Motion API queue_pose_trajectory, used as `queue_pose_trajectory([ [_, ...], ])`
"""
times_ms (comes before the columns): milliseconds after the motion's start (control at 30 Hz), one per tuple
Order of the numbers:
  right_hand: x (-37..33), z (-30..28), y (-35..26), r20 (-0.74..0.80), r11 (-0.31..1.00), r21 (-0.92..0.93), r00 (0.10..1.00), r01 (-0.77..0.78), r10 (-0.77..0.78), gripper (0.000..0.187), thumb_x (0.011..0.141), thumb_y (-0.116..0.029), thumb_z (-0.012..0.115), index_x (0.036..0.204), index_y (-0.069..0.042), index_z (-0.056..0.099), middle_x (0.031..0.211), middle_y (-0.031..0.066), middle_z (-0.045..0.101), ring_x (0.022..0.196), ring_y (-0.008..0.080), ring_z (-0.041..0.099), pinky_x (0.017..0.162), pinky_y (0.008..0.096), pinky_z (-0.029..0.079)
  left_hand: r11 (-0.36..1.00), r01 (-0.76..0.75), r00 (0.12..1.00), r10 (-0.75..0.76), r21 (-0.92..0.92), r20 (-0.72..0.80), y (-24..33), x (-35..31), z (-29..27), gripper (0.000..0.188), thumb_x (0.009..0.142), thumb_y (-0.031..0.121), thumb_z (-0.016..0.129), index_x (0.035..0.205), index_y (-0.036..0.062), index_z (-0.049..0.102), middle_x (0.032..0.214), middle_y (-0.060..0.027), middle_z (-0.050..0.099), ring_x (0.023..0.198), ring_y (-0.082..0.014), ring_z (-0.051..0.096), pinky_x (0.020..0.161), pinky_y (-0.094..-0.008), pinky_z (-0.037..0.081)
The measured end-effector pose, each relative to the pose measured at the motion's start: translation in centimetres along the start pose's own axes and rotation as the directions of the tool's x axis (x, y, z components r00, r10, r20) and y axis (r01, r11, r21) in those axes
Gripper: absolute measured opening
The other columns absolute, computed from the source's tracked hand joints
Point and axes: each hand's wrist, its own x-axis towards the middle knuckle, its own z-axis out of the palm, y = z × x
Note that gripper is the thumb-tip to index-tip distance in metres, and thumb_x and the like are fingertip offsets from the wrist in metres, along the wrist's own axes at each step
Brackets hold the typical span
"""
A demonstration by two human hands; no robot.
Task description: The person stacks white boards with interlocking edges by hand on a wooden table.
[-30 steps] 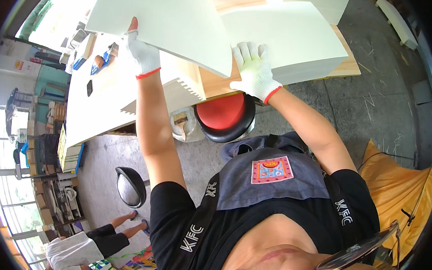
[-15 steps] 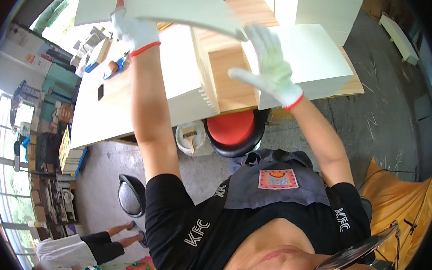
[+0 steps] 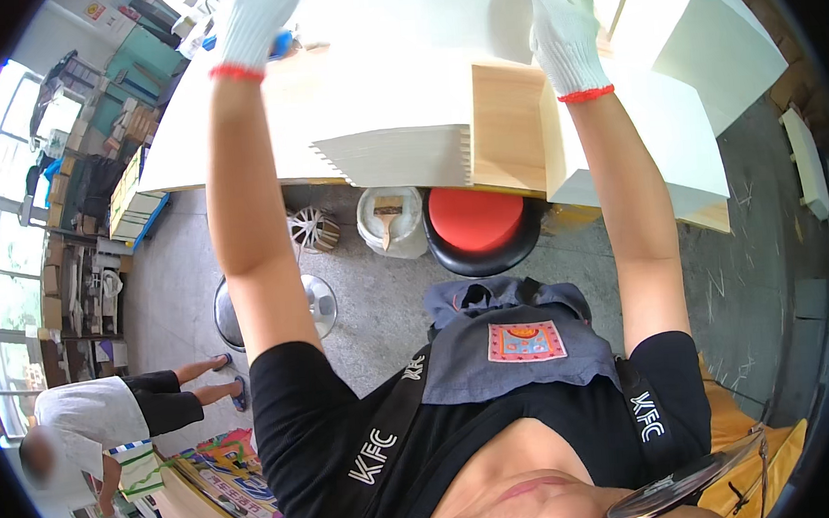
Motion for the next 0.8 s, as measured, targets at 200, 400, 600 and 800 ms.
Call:
queue_pose_trajectory([
  [200,-0.3,0.8,8.3,0.066,0.921,0.087,0.925,-0.38,0.375,0.066,0.092,-0.019,0.064,0.151,-0.004,0.038,0.142,0.0143,0.051,0.131,0.0246,0.048,0.109,0.0381,0.039,0.99,0.084,0.988,-0.097,-0.111,-0.123,-18.6,-2.5,-2.8,0.064,0.094,0.039,0.067,0.145,0.0063,0.044,0.109,-0.0179,0.071,0.091,-0.0195,0.069,0.082,-0.0313,0.054],
  [400,-2.7,-3.8,17.9,0.106,0.452,-0.88,0.865,-0.149,0.491,0.064,0.093,-0.047,0.061,0.146,-0.013,0.049,0.13,0.0132,0.063,0.12,0.0294,0.058,0.099,0.0404,0.047,0.934,0.353,0.912,-0.357,0.056,0.203,-30.4,-7.6,1.8,0.054,0.093,0.018,0.063,0.144,0.0039,0.05,0.126,-0.0174,0.065,0.104,-0.0193,0.066,0.09,-0.0297,0.05],
  [600,-5.5,-2.3,10.7,0.171,0.079,-0.983,0.665,0.166,0.727,0.07,0.087,-0.065,0.057,0.141,-0.019,0.057,0.133,0.0135,0.061,0.119,0.0316,0.06,0.099,0.0412,0.047,0.905,0.396,0.795,-0.424,0.157,0.435,-26.0,-10.8,1.0,0.07,0.085,0.014,0.072,0.149,0.0069,0.046,0.142,-0.021,0.054,0.125,-0.0281,0.058,0.104,-0.0337,0.043],
  [800,-8.3,-1.4,8.8,0.298,0.213,-0.955,0.68,0.209,0.67,0.061,0.085,-0.055,0.07,0.133,-0.018,0.063,0.115,0.0112,0.064,0.111,0.0284,0.061,0.094,0.038,0.048,0.897,0.291,0.828,-0.411,0.333,0.382,-25.6,-12.0,-0.7,0.058,0.084,0.011,0.071,0.139,0.0062,0.057,0.127,-0.0205,0.066,0.104,-0.0256,0.063,0.095,-0.0339,0.047],
])
